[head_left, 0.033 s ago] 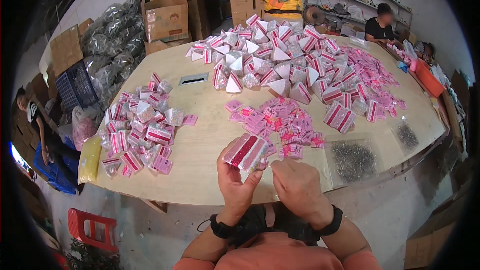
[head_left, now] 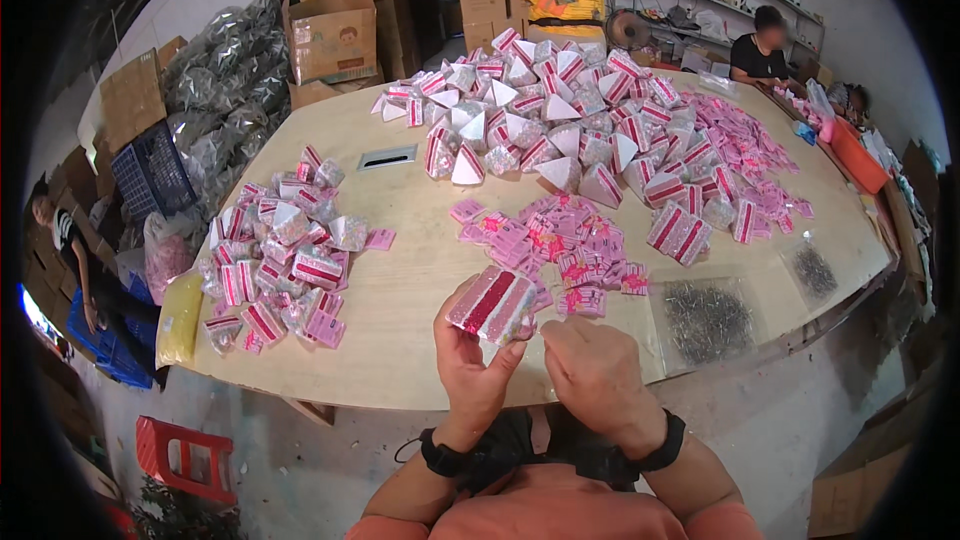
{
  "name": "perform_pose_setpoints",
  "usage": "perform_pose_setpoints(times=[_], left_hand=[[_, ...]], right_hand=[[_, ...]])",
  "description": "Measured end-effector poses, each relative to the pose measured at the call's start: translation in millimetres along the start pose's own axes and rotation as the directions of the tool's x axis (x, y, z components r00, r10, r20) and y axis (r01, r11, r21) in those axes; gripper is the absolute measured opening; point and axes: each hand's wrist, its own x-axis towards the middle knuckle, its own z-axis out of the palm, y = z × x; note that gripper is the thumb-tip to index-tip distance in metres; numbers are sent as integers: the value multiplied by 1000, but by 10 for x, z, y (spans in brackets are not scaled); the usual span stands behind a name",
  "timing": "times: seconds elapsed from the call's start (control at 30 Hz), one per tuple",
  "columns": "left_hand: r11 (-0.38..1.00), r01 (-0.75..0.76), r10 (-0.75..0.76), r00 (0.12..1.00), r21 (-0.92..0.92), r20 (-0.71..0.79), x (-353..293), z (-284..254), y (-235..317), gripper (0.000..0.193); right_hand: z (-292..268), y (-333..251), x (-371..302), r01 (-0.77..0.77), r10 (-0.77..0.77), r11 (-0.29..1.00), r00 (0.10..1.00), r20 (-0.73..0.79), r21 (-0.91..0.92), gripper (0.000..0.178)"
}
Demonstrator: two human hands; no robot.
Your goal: The person places small colorful beads into clear plastic bags, adds a pink paper label, and seals the bags. They repeat this process for multiple units, placing the finished packages onto a large pile on the table.
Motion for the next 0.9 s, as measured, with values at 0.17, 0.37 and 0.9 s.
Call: perform_pose_setpoints(times=[0.17, 0.37, 0.9], left_hand=[[998, -29, 28, 1000, 50, 10, -9, -9, -23, 68], [994, -49, 49, 999, 100, 4, -26, 4, -14, 68], [999, 28, -26, 999, 45, -35, -31, 59, -31, 64]], right_hand=[[23, -9, -22, 2, -1, 1000, 1000, 16, -15, 11], [36, 8, -44, 47, -49, 995, 999, -15, -88, 7], [76, 75, -81, -29, 30, 999, 1000, -10, 31, 9]])
